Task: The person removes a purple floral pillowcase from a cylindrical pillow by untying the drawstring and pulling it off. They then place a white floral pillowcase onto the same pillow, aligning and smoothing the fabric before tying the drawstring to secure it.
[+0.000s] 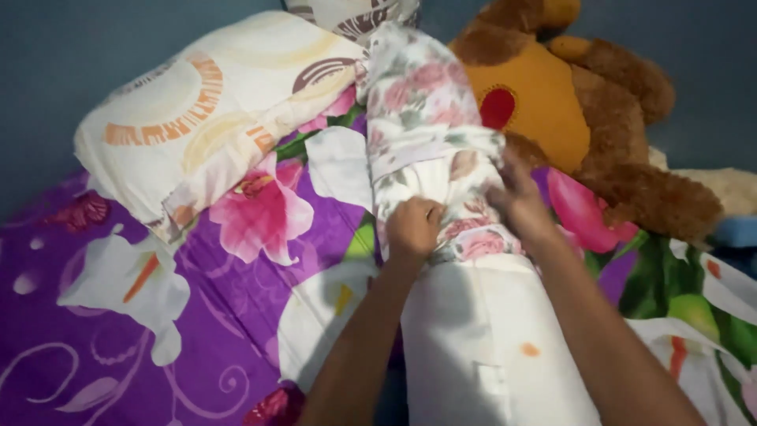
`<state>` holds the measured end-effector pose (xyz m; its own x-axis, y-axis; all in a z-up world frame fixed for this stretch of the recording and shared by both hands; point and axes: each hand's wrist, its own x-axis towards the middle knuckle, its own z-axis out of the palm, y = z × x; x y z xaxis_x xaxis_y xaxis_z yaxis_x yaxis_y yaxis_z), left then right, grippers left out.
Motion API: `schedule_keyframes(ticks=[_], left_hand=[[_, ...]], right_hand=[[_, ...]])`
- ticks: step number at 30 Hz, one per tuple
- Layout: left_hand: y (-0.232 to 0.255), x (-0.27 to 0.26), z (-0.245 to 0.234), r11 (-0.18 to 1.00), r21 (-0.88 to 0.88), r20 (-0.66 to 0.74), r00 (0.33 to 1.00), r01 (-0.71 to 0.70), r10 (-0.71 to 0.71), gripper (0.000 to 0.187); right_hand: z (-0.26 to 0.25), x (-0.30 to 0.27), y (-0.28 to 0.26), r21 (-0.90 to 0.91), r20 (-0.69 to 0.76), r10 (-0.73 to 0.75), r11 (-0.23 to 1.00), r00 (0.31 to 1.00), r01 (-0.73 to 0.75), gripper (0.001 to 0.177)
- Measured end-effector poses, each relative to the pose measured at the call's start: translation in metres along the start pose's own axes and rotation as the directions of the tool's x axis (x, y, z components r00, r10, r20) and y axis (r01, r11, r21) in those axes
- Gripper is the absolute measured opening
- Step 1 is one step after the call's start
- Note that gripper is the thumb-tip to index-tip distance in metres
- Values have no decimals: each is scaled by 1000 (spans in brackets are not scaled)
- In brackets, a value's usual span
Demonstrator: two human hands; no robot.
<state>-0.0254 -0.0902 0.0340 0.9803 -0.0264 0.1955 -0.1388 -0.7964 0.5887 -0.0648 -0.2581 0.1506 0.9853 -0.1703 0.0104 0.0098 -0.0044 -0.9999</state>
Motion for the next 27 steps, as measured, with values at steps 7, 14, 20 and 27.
schedule_keyframes(ticks=[7, 14, 20, 27], left_hand=[[34, -43, -29, 980, -192, -179, 984, -59, 24, 44], [23, -24, -26, 984, 39, -210, 961, -176, 181, 25], [33, -85, -13, 656, 466, -477, 456, -594, 751, 20], [22, -99, -55, 836, -29, -453, 753, -547, 477, 8]], right_hand=[[-36, 24, 64, -475, 87, -360, 804, 929, 356, 21], [-31, -45, 2, -546, 304, -345, 701, 888, 459, 15], [-67, -39, 19, -479, 284, -478, 680, 831, 555, 8], [-74, -110, 17, -373, 275, -292, 846, 916, 381, 20]])
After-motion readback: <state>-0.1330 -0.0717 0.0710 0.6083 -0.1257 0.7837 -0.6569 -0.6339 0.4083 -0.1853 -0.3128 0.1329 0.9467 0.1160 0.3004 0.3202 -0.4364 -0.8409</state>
